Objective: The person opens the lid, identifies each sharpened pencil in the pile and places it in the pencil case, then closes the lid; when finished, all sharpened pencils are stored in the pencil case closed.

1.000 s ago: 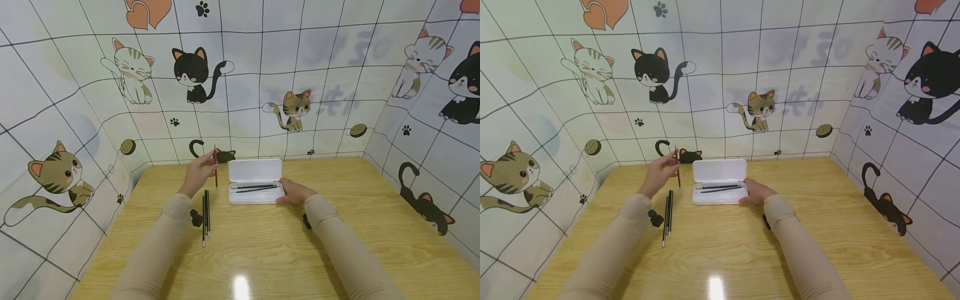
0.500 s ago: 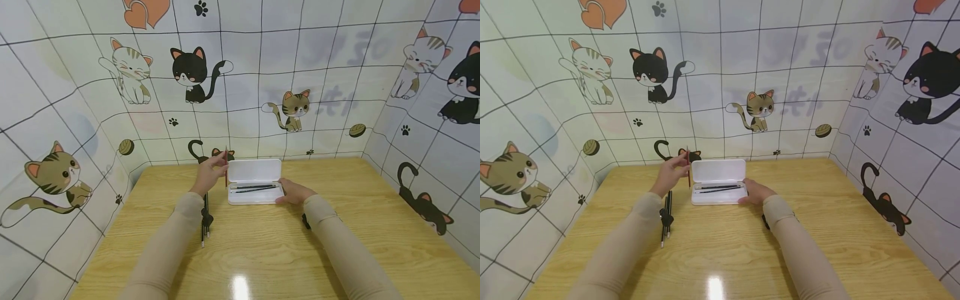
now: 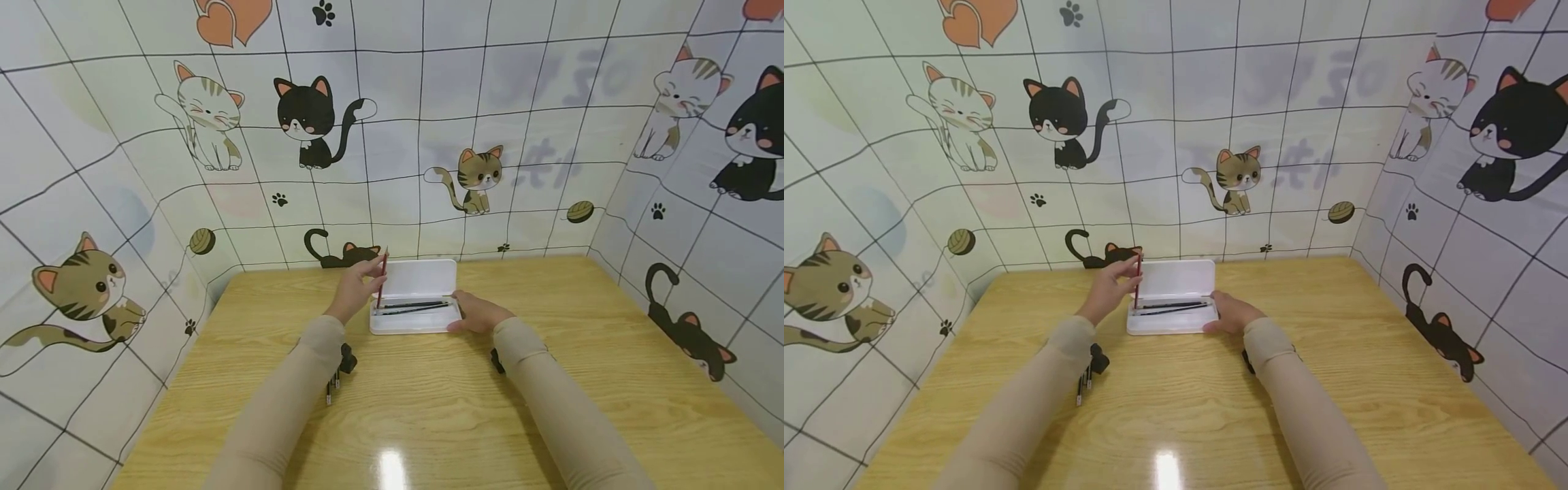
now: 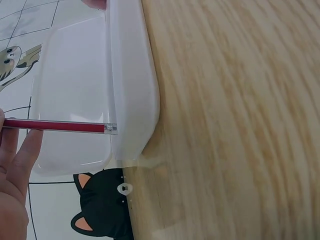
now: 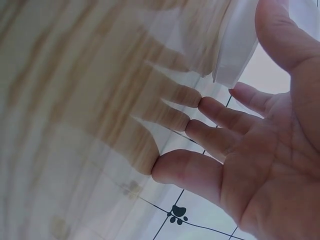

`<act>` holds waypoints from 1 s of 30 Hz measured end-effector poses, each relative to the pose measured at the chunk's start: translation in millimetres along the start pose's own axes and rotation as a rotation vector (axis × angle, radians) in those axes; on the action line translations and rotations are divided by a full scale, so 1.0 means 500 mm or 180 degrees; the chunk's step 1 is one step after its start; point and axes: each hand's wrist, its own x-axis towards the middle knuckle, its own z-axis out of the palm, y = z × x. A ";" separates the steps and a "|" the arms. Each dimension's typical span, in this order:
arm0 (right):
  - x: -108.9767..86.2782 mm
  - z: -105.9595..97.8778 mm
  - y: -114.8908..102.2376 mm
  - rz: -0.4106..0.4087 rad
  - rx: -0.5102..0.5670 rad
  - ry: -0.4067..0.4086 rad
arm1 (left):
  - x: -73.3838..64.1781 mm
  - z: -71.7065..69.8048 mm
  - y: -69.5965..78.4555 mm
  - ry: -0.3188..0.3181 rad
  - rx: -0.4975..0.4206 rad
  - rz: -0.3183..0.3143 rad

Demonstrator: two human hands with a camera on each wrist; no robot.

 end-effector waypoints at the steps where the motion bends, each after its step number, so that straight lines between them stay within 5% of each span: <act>1: 0.000 0.000 0.001 0.0010 -0.0002 -0.0003 | 0.001 0.002 -0.002 -0.0016 0.0041 0.0027; 9: 0.000 0.000 0.002 0.0035 0.0041 -0.0012 | 0.013 0.011 -0.006 -0.0005 0.0147 0.0114; 23: 0.004 0.001 0.004 0.0040 0.0029 -0.0028 | 0.019 0.043 0.003 -0.0156 0.0350 -0.0063; 30: 0.005 -0.002 0.001 0.0008 0.0011 -0.0013 | 0.016 0.054 -0.005 -0.0449 0.0379 -0.0220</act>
